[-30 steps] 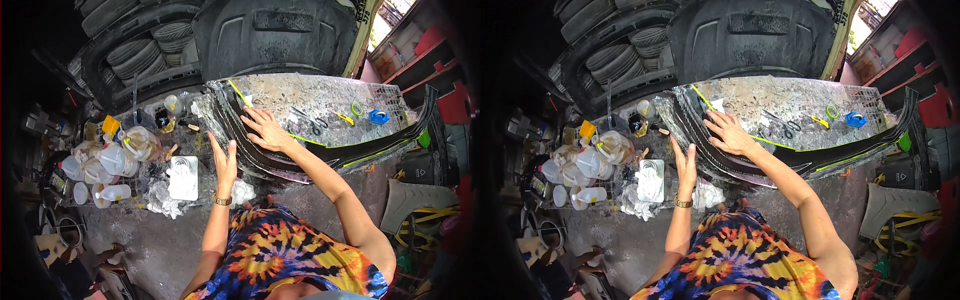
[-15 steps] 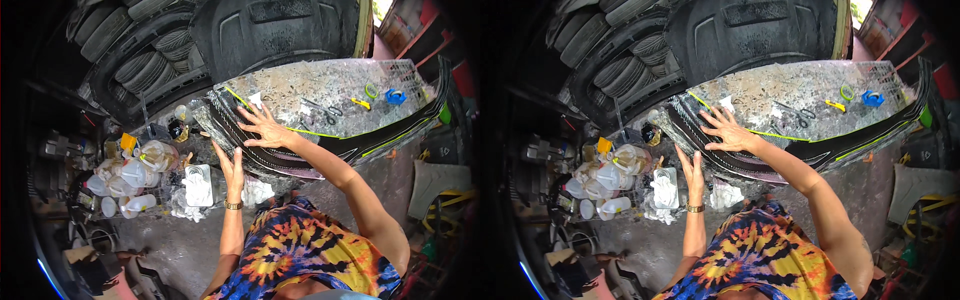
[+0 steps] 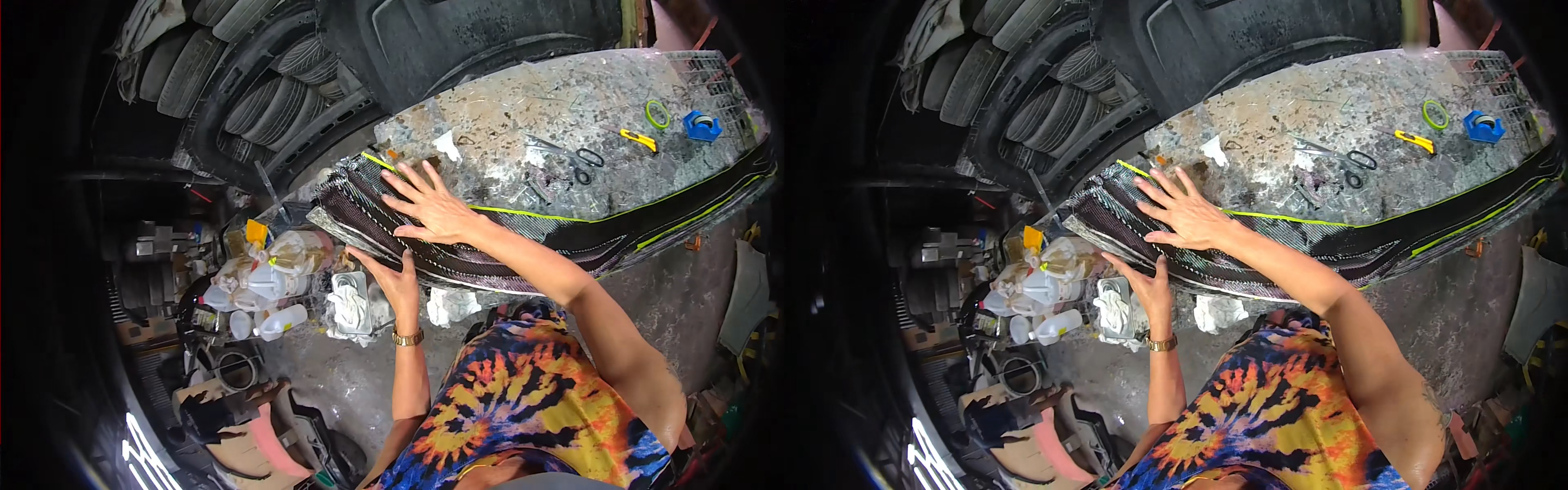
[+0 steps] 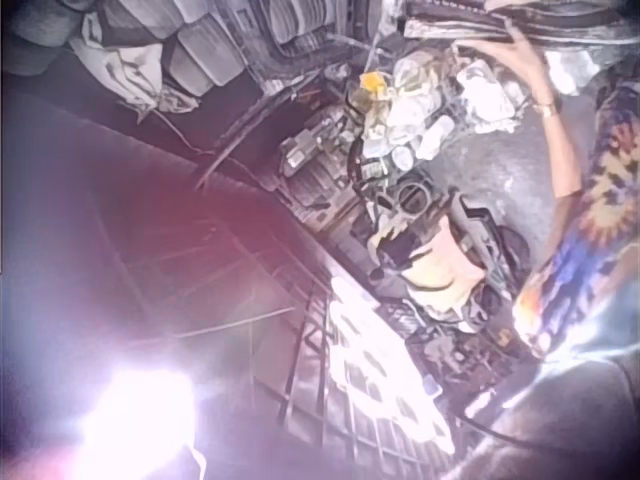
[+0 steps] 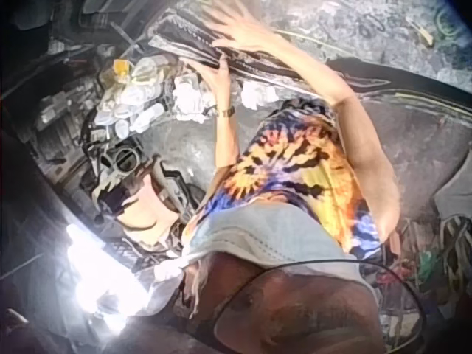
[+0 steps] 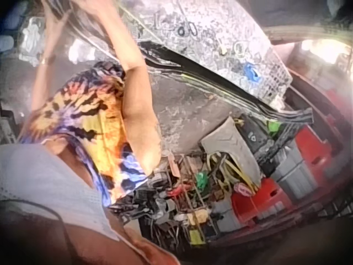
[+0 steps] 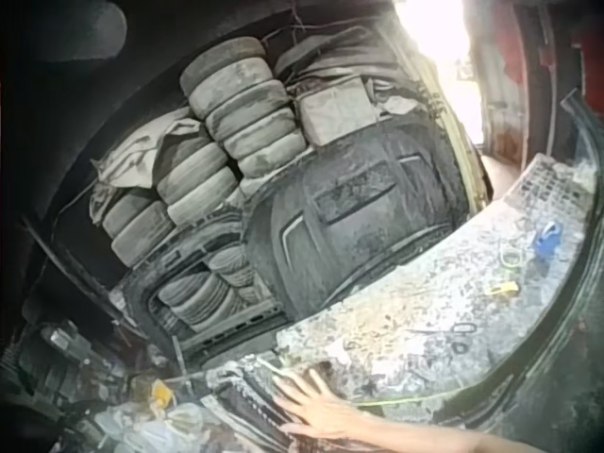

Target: The person prepares a carbon fiber automotive part by applying tape along an edge and using scissors to trim excess carbon fiber material. They then pick up and show a separate piece of carbon fiber fabric in a workspace.

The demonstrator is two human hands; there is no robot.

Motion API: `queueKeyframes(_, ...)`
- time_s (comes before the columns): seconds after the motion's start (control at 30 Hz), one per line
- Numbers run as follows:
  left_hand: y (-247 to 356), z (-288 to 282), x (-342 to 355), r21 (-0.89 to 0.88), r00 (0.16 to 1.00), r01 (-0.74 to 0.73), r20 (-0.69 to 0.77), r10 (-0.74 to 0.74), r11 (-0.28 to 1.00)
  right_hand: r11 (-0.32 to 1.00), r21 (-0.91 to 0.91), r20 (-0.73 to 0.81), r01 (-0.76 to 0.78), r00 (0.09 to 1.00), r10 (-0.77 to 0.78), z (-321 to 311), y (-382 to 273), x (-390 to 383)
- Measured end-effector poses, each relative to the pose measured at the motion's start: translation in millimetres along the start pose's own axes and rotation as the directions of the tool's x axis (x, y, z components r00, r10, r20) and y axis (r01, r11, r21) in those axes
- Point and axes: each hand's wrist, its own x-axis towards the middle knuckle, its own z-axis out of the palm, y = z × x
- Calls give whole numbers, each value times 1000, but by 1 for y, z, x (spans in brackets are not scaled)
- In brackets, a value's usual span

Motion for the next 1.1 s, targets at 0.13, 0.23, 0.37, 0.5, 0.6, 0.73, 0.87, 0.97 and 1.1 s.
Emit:
queueKeyframes(0.13,2,-2,-2,-33,1000,25,-9,-26,999,997,69,42,20,999,-23,8,1,2)
queueKeyframes(0.23,7,1,-1,-1,999,43,-9,-43,999,994,108,32,13,999,-17,9,5,-6)
queueKeyframes(0.37,10,3,-1,10,998,60,-21,-60,998,992,124,53,4,999,-10,-2,-2,-30)
queueKeyframes(0.5,15,1,-2,-41,996,87,-32,-89,995,987,154,126,-54,991,35,-5,-15,-64)
queueKeyframes(0.6,18,5,-1,-72,993,96,-66,-101,993,996,80,87,-50,995,43,-4,-16,-55)
queueKeyframes(0.73,12,4,1,-7,993,96,-63,-96,995,997,66,1,-47,999,47,11,-11,-21)
queueKeyframes(0.87,11,5,0,27,993,109,-54,-107,994,998,42,-57,-43,997,45,17,-2,5)
queueKeyframes(0.97,4,3,-1,55,991,119,-62,-116,991,1000,3,-49,-24,999,24,15,0,12)
queueKeyframes(1.1,0,3,-3,37,990,120,-74,-117,992,999,-30,44,19,999,-17,11,3,0)
